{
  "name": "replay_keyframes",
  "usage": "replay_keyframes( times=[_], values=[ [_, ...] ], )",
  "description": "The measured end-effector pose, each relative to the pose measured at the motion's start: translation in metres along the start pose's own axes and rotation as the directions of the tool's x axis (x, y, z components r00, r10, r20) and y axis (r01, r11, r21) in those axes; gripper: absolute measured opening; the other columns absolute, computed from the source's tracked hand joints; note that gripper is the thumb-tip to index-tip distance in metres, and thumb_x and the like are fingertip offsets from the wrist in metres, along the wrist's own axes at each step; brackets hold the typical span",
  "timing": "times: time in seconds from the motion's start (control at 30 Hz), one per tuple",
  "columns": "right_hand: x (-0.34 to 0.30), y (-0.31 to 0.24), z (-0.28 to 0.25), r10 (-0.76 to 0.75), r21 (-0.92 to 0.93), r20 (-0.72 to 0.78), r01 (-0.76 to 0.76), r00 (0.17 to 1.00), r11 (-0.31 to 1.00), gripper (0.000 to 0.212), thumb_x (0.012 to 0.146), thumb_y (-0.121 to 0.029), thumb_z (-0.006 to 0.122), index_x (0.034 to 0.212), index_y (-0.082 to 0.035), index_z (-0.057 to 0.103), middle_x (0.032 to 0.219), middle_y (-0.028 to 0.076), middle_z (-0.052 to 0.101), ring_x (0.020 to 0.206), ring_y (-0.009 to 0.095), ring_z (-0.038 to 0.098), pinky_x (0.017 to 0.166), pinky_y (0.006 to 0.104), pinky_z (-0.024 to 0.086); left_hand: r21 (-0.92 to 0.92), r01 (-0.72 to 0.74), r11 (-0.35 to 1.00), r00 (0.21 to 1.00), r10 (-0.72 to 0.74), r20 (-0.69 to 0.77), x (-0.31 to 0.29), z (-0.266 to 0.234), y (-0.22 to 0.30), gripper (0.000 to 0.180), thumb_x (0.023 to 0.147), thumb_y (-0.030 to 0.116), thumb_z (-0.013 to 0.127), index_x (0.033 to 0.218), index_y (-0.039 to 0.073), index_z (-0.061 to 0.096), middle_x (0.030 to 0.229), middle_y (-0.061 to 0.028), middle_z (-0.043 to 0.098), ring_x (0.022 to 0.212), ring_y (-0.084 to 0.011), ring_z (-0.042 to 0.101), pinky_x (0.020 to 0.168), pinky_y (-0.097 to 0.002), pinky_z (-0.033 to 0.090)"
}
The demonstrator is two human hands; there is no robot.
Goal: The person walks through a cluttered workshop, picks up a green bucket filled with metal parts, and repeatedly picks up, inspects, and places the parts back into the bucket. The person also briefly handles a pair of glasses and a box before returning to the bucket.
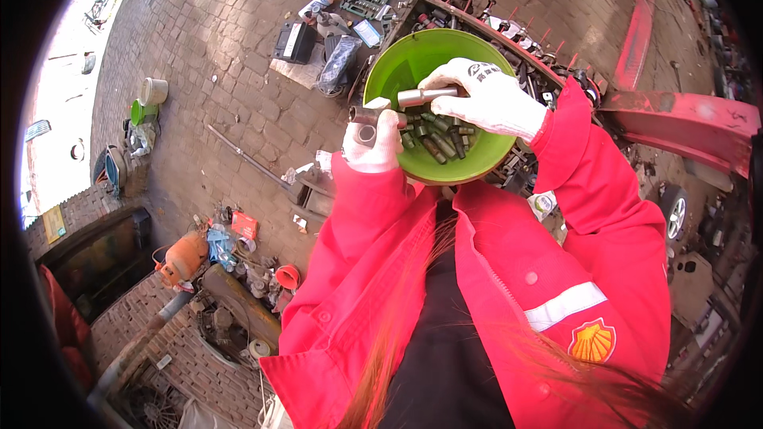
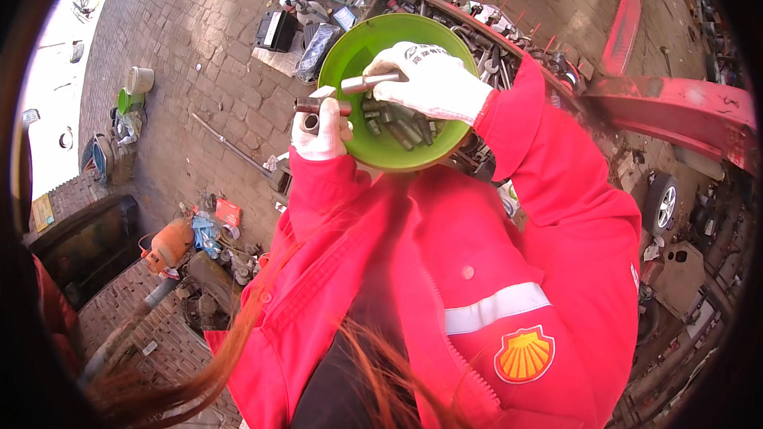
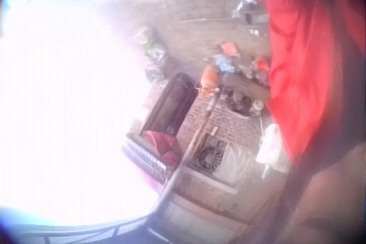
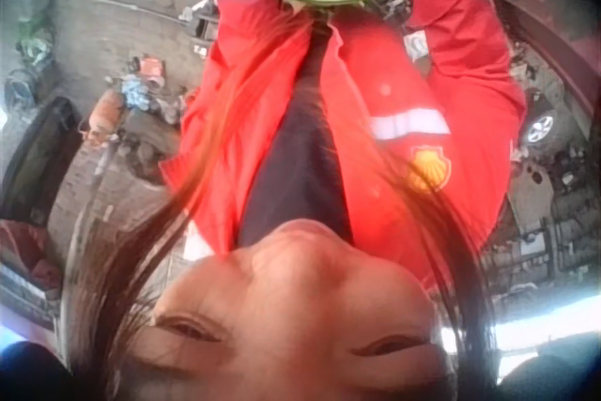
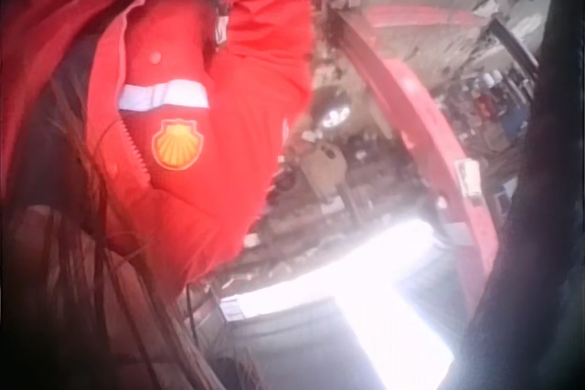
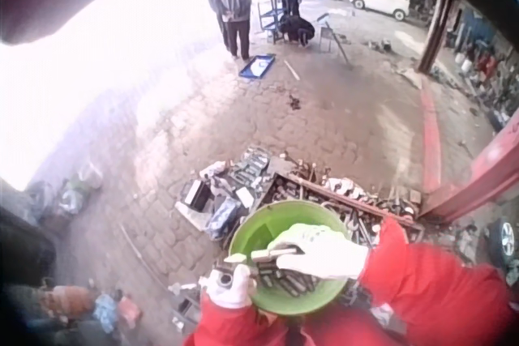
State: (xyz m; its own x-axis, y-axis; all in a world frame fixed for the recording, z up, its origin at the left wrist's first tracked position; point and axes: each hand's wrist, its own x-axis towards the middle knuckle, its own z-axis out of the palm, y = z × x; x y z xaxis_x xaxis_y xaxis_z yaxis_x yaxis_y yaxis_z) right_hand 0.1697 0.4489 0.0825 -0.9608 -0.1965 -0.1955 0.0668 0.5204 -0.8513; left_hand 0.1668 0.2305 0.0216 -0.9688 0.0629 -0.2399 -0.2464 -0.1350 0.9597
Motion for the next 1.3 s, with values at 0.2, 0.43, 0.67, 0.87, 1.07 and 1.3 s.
replay_keyframes(
  times=[0.2, 0.43, 0.67, 0.87, 1.07, 1.3],
  values=[
    [-0.025, -0.015, 0.031, -0.237, -0.073, -0.247, 0.226, 0.940, 0.971, 0.025, 0.080, -0.023, 0.074, 0.102, -0.010, 0.073, 0.097, 0.008, 0.068, 0.096, 0.027, 0.064, 0.085, 0.0371, 0.052, 0.032, 0.052, 0.998, 0.998, -0.053, 0.039, -0.002, 0.005, 0.005, 0.024, 0.095, 0.012, 0.065, 0.116, 0.000, 0.062, 0.080, -0.0063, 0.066, 0.056, -0.0098, 0.054, 0.052, -0.0233, 0.043],
    [-0.028, -0.021, 0.046, -0.307, -0.041, -0.391, 0.317, 0.868, 0.948, 0.024, 0.077, -0.017, 0.075, 0.099, -0.008, 0.072, 0.093, 0.009, 0.066, 0.091, 0.027, 0.064, 0.083, 0.0375, 0.052, 0.066, -0.127, 0.990, 0.984, 0.117, 0.132, 0.002, 0.004, -0.002, 0.023, 0.096, 0.007, 0.065, 0.117, 0.000, 0.061, 0.102, -0.0050, 0.067, 0.087, -0.0101, 0.062, 0.075, -0.0240, 0.050],
    [-0.031, -0.009, 0.052, 0.155, 0.975, -0.041, 0.006, 0.987, 0.220, 0.032, 0.100, -0.017, 0.059, 0.127, -0.001, 0.053, 0.113, 0.009, 0.064, 0.108, 0.022, 0.065, 0.097, 0.0357, 0.052, 0.166, 0.117, 0.979, 0.990, -0.128, 0.059, -0.002, 0.004, 0.006, 0.023, 0.095, 0.009, 0.066, 0.117, 0.003, 0.062, 0.098, -0.0036, 0.067, 0.077, -0.0079, 0.060, 0.066, -0.0220, 0.048],
    [-0.033, 0.000, 0.050, 0.024, 0.978, 0.104, -0.098, 0.994, -0.182, 0.032, 0.101, -0.020, 0.055, 0.127, -0.001, 0.052, 0.122, 0.017, 0.064, 0.112, 0.028, 0.065, 0.098, 0.0434, 0.053, 0.192, -0.054, 0.980, 0.997, 0.041, 0.072, 0.002, 0.007, 0.000, 0.023, 0.096, 0.009, 0.065, 0.117, 0.002, 0.061, 0.100, -0.0054, 0.068, 0.082, -0.0097, 0.062, 0.071, -0.0241, 0.051],
    [-0.033, -0.003, 0.051, -0.069, 0.978, 0.056, -0.068, 0.996, -0.196, 0.031, 0.101, -0.020, 0.056, 0.125, -0.001, 0.053, 0.121, 0.017, 0.065, 0.111, 0.027, 0.065, 0.096, 0.0427, 0.053, 0.056, -0.148, 0.987, 0.987, 0.143, 0.076, 0.004, 0.010, -0.005, 0.018, 0.093, 0.014, 0.070, 0.105, 0.000, 0.066, 0.094, -0.0065, 0.071, 0.079, -0.0111, 0.066, 0.070, -0.0247, 0.053],
    [-0.035, 0.003, 0.053, 0.105, 0.995, 0.064, -0.055, 0.992, -0.084, 0.034, 0.100, -0.024, 0.061, 0.123, 0.000, 0.053, 0.117, 0.016, 0.064, 0.104, 0.028, 0.067, 0.094, 0.0426, 0.055, 0.112, 0.056, 0.992, 0.998, -0.060, 0.034, 0.002, 0.008, -0.001, 0.022, 0.095, 0.006, 0.066, 0.116, 0.003, 0.062, 0.097, -0.0033, 0.066, 0.082, -0.0086, 0.061, 0.072, -0.0225, 0.049]
  ],
)
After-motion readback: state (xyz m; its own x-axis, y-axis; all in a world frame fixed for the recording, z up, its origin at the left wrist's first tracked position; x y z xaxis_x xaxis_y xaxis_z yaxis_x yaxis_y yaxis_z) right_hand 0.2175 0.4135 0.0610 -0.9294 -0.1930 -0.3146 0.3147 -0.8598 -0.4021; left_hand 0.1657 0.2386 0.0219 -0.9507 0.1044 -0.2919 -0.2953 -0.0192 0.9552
